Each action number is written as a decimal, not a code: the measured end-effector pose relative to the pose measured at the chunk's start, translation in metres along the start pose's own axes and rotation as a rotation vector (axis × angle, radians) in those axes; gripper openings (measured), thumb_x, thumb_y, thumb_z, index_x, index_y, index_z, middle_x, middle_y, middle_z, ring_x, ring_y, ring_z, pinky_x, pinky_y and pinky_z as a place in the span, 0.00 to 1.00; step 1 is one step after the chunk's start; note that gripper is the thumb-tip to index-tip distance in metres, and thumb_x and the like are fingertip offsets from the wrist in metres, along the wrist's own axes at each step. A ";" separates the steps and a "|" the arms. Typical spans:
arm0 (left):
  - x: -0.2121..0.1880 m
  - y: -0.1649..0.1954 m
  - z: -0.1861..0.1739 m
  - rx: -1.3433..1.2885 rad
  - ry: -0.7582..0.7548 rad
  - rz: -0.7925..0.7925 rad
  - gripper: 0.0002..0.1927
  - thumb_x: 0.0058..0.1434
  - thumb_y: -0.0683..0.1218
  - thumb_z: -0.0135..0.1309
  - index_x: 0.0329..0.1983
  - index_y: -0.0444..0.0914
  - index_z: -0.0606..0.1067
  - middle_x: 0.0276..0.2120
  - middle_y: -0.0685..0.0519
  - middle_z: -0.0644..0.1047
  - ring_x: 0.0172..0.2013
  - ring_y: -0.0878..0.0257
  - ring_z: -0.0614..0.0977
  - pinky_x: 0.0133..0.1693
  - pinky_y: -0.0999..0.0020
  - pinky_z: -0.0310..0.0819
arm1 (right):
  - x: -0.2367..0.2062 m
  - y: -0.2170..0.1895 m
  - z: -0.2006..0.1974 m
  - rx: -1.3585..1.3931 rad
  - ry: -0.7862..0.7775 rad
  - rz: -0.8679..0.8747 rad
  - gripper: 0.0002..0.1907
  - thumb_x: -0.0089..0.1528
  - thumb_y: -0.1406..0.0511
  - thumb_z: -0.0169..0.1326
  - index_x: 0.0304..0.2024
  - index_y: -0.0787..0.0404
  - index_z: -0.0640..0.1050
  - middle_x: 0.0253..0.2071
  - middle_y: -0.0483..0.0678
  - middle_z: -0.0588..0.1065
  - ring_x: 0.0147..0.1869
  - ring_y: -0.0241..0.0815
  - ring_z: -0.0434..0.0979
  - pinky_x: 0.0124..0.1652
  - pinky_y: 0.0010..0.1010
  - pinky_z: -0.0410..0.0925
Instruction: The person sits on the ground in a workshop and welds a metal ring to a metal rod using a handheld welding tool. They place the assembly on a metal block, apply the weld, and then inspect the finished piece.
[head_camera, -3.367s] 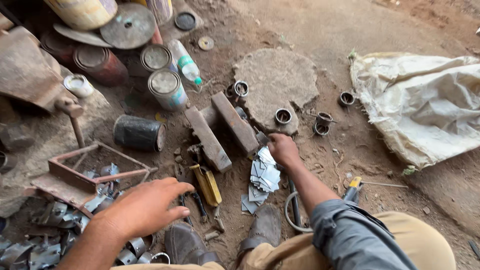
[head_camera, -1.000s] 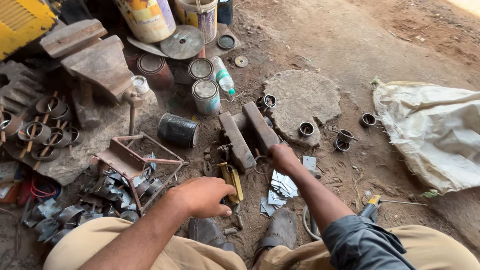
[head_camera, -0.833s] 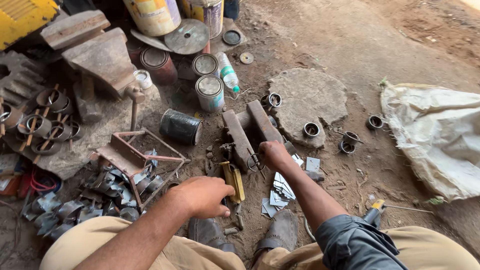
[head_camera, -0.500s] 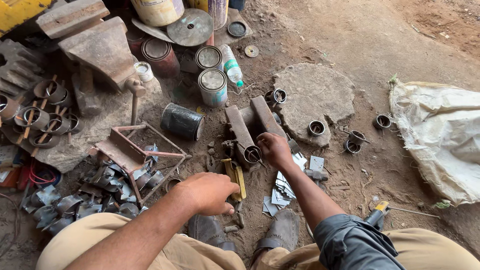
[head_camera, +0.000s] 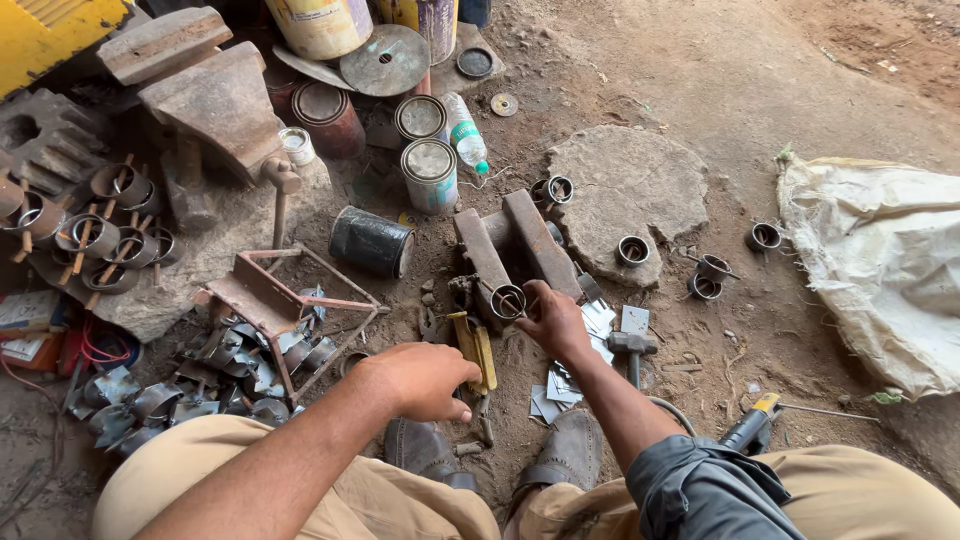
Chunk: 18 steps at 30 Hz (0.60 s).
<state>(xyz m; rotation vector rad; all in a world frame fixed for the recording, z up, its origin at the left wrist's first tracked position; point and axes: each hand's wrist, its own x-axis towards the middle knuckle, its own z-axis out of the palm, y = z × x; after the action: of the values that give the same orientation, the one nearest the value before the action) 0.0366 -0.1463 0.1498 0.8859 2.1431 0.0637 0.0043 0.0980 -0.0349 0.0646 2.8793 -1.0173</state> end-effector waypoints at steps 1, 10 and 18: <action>0.001 -0.001 0.001 -0.010 -0.006 -0.012 0.29 0.60 0.59 0.59 0.63 0.48 0.72 0.56 0.51 0.76 0.59 0.53 0.76 0.61 0.54 0.69 | 0.001 0.002 0.001 0.017 0.004 0.014 0.29 0.54 0.67 0.69 0.57 0.56 0.74 0.40 0.51 0.82 0.42 0.43 0.84 0.45 0.36 0.77; 0.017 -0.006 -0.002 -0.017 -0.002 0.010 0.28 0.60 0.58 0.59 0.62 0.47 0.73 0.55 0.51 0.78 0.58 0.53 0.78 0.59 0.54 0.71 | 0.026 0.038 0.020 0.273 0.069 -0.063 0.19 0.60 0.69 0.60 0.55 0.57 0.78 0.46 0.50 0.83 0.47 0.41 0.86 0.50 0.33 0.78; 0.046 -0.023 0.019 -0.102 -0.026 -0.015 0.25 0.60 0.56 0.61 0.61 0.51 0.77 0.55 0.50 0.80 0.57 0.53 0.80 0.60 0.57 0.72 | 0.008 0.053 0.007 0.159 0.030 -0.005 0.13 0.60 0.66 0.62 0.47 0.60 0.82 0.41 0.50 0.84 0.40 0.41 0.86 0.44 0.32 0.77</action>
<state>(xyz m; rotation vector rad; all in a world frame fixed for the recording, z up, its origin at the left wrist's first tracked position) 0.0162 -0.1399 0.0996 0.8071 2.1025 0.1509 0.0004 0.1346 -0.0742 0.0837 2.8201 -1.2545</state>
